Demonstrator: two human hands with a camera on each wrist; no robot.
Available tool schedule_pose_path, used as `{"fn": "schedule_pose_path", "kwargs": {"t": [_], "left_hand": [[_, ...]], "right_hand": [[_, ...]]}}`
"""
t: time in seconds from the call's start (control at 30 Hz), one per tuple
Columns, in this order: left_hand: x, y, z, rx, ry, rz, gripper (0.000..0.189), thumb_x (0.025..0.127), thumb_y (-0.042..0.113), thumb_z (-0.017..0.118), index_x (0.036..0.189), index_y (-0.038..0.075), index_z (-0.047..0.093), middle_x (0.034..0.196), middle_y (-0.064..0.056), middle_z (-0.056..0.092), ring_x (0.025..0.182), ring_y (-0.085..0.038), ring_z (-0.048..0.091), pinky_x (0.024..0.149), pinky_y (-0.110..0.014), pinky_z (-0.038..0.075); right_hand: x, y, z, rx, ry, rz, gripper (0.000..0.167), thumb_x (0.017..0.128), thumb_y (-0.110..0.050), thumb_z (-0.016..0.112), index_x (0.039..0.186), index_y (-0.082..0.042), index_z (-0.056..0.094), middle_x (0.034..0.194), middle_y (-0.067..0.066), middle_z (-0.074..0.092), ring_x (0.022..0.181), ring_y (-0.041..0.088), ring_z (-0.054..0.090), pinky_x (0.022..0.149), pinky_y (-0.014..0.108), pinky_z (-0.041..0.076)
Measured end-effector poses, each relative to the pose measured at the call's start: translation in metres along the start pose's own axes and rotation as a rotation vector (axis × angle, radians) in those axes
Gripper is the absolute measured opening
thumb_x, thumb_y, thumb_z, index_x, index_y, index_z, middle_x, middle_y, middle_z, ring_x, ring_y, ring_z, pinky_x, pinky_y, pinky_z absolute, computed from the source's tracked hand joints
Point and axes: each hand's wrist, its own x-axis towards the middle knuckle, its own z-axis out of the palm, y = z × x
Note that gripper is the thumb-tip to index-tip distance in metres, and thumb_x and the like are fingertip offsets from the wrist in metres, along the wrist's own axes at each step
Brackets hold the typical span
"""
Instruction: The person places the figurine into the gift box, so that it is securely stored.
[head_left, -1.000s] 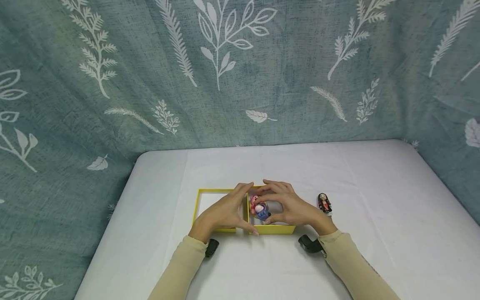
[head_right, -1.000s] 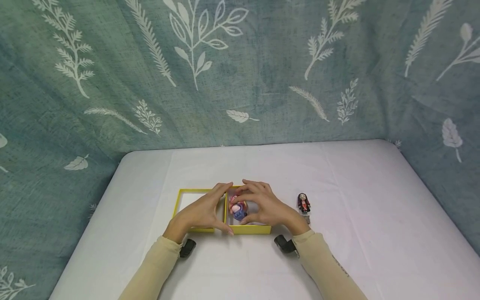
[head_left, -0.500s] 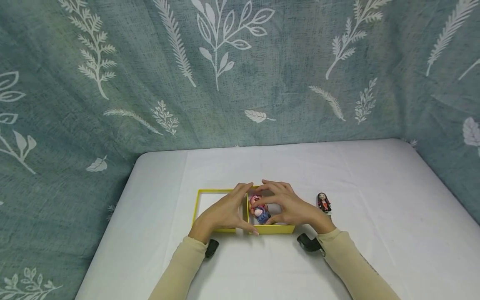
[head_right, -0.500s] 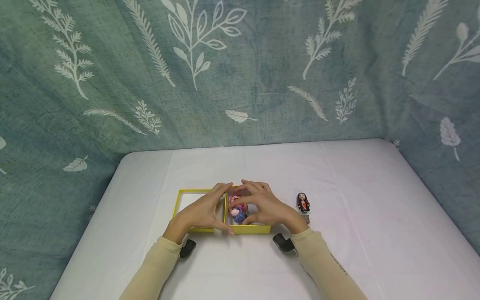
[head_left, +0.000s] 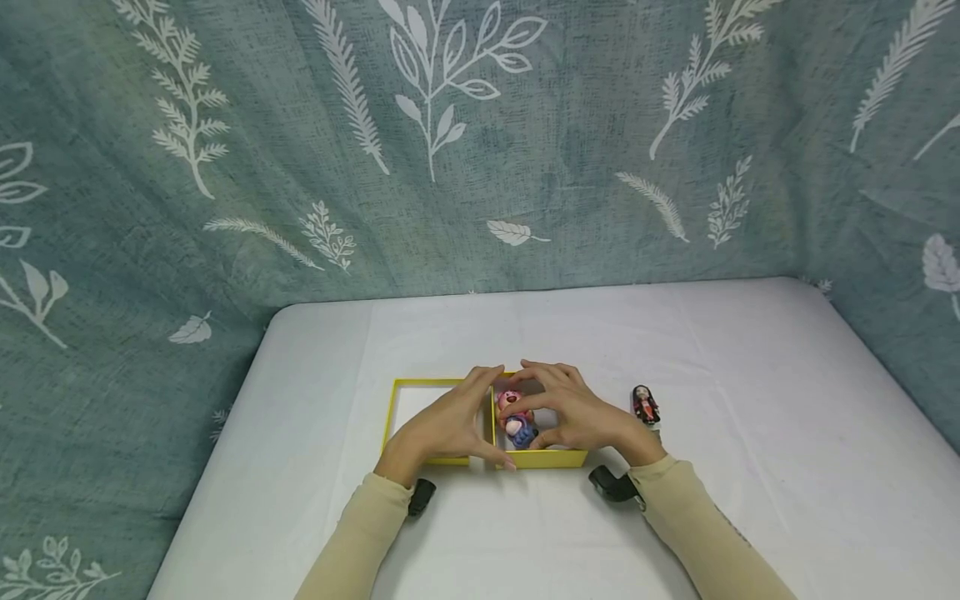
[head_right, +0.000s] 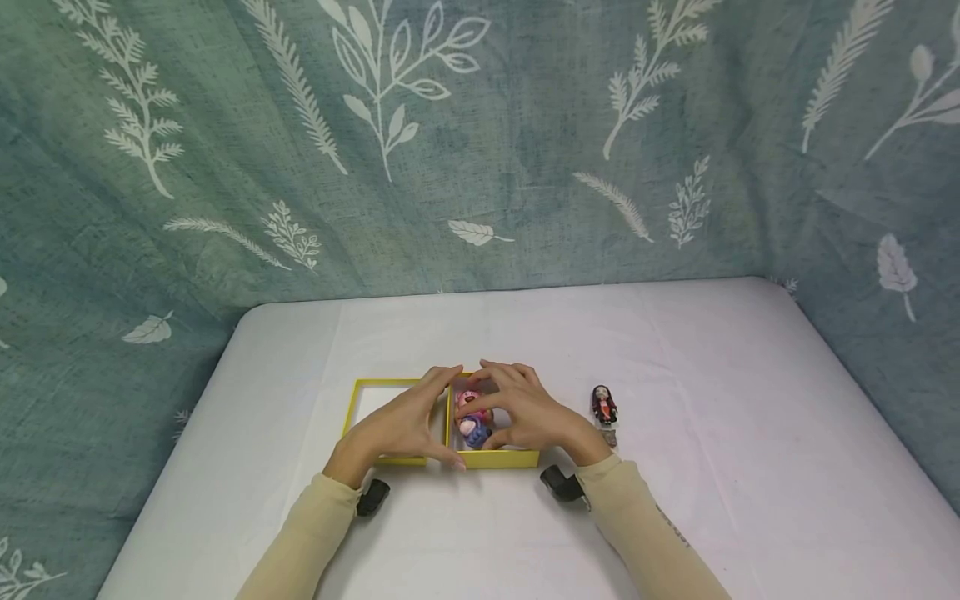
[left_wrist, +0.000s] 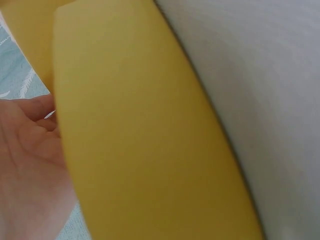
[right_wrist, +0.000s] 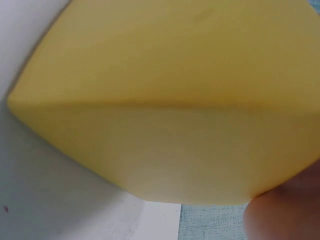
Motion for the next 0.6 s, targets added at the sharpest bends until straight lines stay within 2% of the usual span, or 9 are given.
{"fn": "schedule_pose_path", "kwargs": {"t": [0.13, 0.4, 0.6], "left_hand": [[0.0001, -0.0001, -0.0003, 0.002, -0.001, -0.007, 0.129, 0.056, 0.068, 0.084, 0.157, 0.023, 0.017, 0.153, 0.005, 0.030, 0.134, -0.020, 0.045, 0.107, -0.042, 0.044], [0.0012, 0.0013, -0.0001, 0.000, -0.002, -0.007, 0.128, 0.057, 0.063, 0.087, 0.156, 0.016, 0.019, 0.152, 0.004, 0.032, 0.133, -0.021, 0.046, 0.107, -0.043, 0.044], [0.0008, 0.0017, -0.0007, 0.005, -0.007, -0.016, 0.128, 0.058, 0.064, 0.086, 0.156, 0.021, 0.017, 0.153, 0.003, 0.031, 0.134, -0.022, 0.045, 0.107, -0.043, 0.044]], "right_hand": [[0.0010, -0.0011, -0.0008, -0.009, -0.007, 0.009, 0.057, 0.065, -0.024, 0.090, 0.119, -0.032, 0.070, 0.140, 0.010, 0.049, 0.145, 0.041, 0.023, 0.107, 0.064, 0.018], [0.0030, -0.0047, -0.0024, -0.031, -0.042, 0.046, 0.056, 0.068, -0.024, 0.089, 0.119, -0.035, 0.070, 0.138, 0.008, 0.052, 0.145, 0.040, 0.023, 0.107, 0.064, 0.018], [0.0036, -0.0064, -0.0031, -0.068, -0.058, 0.050, 0.055, 0.069, -0.022, 0.088, 0.117, -0.038, 0.070, 0.138, 0.008, 0.051, 0.146, 0.040, 0.021, 0.109, 0.063, 0.016]]}}
